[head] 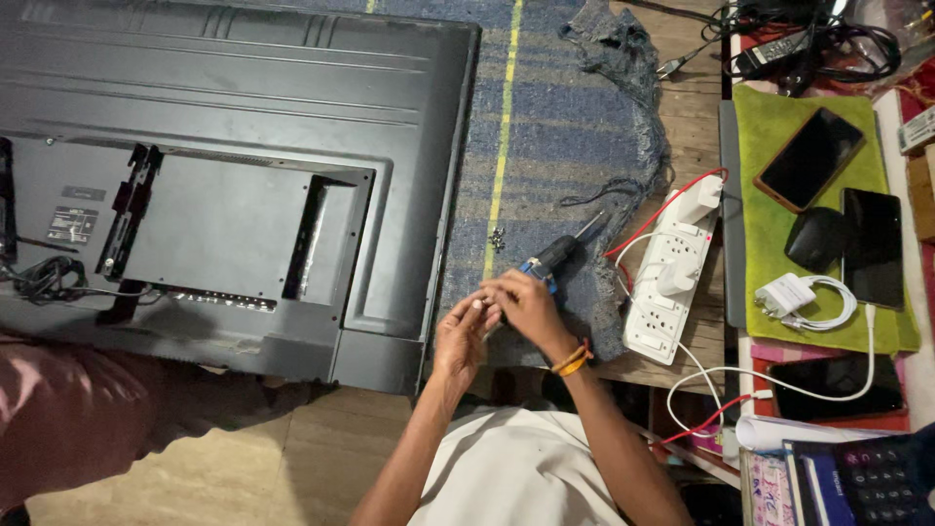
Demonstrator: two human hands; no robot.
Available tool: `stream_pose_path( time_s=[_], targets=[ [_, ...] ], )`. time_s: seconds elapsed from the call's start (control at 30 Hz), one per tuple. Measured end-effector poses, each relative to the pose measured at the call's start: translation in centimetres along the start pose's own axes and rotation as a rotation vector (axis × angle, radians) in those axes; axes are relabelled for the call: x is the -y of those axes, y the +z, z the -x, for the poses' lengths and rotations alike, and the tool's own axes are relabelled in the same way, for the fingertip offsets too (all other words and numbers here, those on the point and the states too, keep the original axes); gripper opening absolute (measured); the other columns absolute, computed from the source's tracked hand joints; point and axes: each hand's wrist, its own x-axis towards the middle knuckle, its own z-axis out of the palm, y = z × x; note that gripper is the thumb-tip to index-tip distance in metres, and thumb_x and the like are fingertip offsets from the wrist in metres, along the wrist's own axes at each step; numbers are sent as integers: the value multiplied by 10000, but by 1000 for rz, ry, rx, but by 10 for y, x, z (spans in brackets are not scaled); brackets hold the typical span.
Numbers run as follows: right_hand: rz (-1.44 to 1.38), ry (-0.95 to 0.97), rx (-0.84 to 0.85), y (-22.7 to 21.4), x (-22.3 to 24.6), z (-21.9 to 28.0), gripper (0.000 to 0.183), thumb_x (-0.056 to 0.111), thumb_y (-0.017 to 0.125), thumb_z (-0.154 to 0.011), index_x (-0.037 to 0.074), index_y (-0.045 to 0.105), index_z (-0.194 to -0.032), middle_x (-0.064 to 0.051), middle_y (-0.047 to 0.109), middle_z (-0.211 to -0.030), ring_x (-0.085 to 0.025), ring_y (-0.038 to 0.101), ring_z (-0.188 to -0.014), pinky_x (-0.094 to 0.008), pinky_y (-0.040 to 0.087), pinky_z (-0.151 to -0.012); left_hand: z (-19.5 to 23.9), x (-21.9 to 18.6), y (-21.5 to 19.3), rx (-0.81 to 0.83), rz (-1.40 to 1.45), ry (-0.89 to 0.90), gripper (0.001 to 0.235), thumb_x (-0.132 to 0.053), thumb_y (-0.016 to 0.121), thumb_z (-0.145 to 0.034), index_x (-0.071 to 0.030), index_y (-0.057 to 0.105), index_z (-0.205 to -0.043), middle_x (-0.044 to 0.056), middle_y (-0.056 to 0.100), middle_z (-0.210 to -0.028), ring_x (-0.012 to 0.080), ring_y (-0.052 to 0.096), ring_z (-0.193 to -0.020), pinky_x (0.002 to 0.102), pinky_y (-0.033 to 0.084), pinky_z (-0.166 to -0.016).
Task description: The person retrieves a cordless drill from a drawer and uses it to remove screws from the back of a television. They then remove the metal mounting brackets and coil the power cable.
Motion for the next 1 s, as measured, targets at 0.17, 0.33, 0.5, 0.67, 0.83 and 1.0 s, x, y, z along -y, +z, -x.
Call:
stream_pose_path(
  time_s=[0.17,0.33,0.5,0.67,0.83,1.0],
  targets=[
    [261,63,-145,-5,-39,-53,165,85,682,-947,50,758,-1088,-120,726,-979,-259,698,-850,-356,563,-774,5,1,-13,-47,5,-13,310,-127,648,-962,46,641,-1219,169,735,-1096,249,739,-955,371,638,-860],
    [490,-71,-62,3,-76,-92,231,6,684,-856,94,779,-1048,-113,725,-1012,-337,659,-997,-423,536,-874,12,4,-23,-22,-45,-20,246,-177,651,-989,4,670,-1155,115,727,-1011,178,710,-840,301,607,-737],
    [496,-16,-14,12,-103,-99,142,58,744,-818,102,790,-945,-96,747,-1019,-333,686,-983,-429,545,-879,12,6,-35,-30,-31,-27,216,-177,678,-993,-6,687,-1124,69,701,-921,142,662,-762,276,566,-682],
    [321,163,-19,13,-128,-101,164,90,753,-833,75,769,-995,-133,762,-958,-301,755,-872,-382,594,-781,7,6,-36,-17,1,-40,269,-173,658,-992,10,678,-1187,113,736,-987,185,713,-852,304,602,-766],
    [168,74,-230,3,-126,-103,144,116,746,-902,63,770,-1033,-135,760,-975,-247,748,-839,-343,588,-741,-3,-4,-21,-6,6,-43,361,-104,628,-985,45,624,-1314,170,719,-1147,242,718,-999,359,592,-920],
    [-155,194,-236,-18,-86,-57,175,112,739,-937,47,731,-1099,-37,763,-946,-88,703,-836,-250,567,-749,-11,-11,-11,4,40,-70,377,-59,557,-966,64,582,-1322,215,683,-1254,283,700,-1141,359,575,-1001]
  ],
)
